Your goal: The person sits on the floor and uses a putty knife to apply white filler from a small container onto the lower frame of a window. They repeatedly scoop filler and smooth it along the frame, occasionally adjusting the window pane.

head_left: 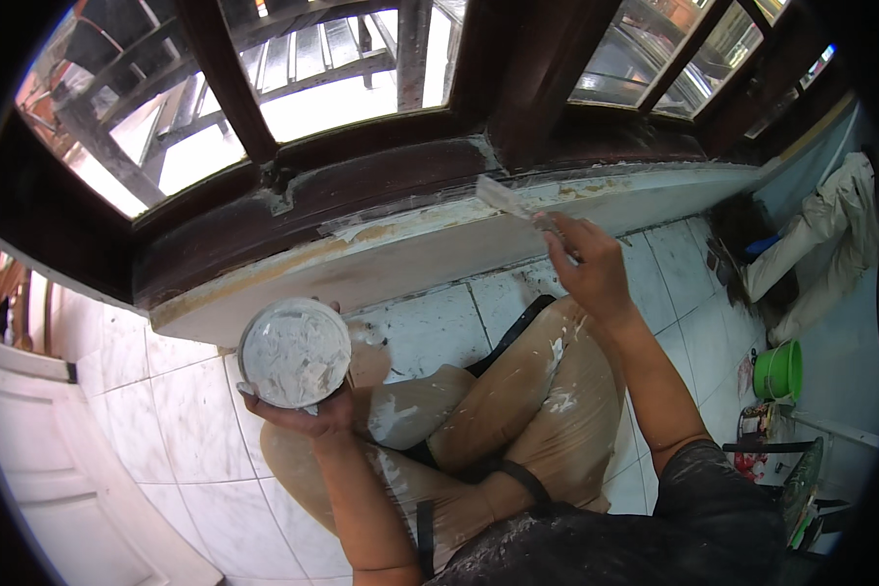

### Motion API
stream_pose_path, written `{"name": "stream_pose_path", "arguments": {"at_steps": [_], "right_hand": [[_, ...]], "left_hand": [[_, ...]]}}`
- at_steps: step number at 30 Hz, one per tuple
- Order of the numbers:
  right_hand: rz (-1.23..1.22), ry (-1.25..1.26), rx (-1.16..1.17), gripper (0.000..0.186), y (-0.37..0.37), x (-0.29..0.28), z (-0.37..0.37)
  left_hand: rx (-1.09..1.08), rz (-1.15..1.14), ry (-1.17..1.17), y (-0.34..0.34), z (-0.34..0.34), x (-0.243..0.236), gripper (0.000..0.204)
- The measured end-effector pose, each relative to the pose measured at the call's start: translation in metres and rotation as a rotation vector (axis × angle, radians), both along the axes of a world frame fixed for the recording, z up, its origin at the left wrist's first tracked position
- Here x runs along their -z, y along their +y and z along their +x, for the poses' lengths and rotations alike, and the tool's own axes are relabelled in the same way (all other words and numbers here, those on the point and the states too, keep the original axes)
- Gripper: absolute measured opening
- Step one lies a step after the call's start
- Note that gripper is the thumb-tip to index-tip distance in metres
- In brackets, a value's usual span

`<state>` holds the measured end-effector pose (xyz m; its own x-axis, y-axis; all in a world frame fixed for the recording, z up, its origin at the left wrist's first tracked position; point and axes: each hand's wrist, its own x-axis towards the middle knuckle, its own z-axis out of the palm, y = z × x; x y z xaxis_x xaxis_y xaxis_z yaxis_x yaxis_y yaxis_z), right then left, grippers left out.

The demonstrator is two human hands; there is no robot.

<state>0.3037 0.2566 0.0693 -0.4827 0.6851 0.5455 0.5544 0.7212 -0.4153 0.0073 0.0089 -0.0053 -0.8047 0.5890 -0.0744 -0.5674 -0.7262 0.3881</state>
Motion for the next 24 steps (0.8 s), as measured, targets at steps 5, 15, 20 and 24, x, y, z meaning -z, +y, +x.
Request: {"name": "stream_pose_path", "arguments": {"at_steps": [5, 15, 20, 24], "right_hand": [[0.013, -0.088, 0.089, 0.025, 0.016, -0.019, 0.058], [-0.14, 0.114, -0.336, 0.036, -0.099, -0.031, -0.009], [-1.001, 0.388, -0.371, 0.03, -0.166, -0.005, -0.043], [-1.142, 0.295, -0.325, 0.033, -0.171, 0.021, -0.04]], "left_hand": [[0.055, 0.022, 0.052, 0.009, 0.006, 0.004, 0.095], [0.094, -0.056, -0.147, 0.016, 0.029, 0.027, 0.104], [0.241, 0.029, -0.159, 0.009, 0.034, 0.016, 0.112], [0.238, 0.142, -0.067, -0.005, 0.028, 0.007, 0.113]]}}
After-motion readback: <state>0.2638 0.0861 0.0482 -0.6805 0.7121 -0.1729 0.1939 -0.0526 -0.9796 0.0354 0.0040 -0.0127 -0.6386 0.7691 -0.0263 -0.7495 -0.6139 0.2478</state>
